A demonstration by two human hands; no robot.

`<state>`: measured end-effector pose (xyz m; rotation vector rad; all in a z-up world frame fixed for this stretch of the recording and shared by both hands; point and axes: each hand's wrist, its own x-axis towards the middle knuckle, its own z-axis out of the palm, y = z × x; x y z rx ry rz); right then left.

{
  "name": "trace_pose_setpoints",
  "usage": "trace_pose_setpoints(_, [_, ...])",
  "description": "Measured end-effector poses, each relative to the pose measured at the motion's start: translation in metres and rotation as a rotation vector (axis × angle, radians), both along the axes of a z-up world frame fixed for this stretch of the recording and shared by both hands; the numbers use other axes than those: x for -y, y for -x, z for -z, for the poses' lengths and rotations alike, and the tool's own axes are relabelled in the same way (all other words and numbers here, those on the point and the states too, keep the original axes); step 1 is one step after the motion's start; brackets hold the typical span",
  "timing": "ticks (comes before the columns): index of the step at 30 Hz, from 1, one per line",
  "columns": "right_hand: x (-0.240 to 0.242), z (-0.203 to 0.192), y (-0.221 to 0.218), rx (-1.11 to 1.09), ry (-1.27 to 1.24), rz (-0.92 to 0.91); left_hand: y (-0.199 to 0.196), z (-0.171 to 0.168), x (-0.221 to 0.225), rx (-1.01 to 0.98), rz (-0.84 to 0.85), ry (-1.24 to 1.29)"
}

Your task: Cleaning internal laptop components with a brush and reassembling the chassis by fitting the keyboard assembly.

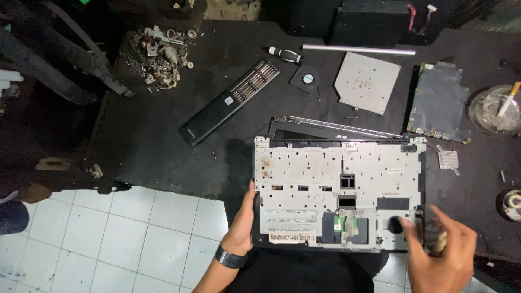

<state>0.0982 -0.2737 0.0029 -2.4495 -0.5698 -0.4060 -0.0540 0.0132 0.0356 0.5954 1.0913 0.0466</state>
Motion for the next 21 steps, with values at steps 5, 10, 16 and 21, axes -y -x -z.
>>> trace_pose_setpoints(5, [-0.019, -0.015, 0.014, -0.158, 0.354, -0.271, -0.004, 0.008, 0.013, 0.275, 0.013, 0.087])
trace_pose_setpoints(10, [-0.033, -0.013, 0.017, 0.009, 0.493, -0.478, -0.006, -0.008, 0.014, 0.154, 0.041, 0.061])
trace_pose_setpoints(16, [-0.041, -0.007, 0.026, -0.099, 0.422, -0.701, -0.001, -0.002, 0.015, 0.199, 0.031, 0.045])
trace_pose_setpoints(21, [-0.027, 0.002, 0.032, -0.182, 0.509, -0.753, -0.002, -0.009, 0.012, 0.128, 0.020, 0.042])
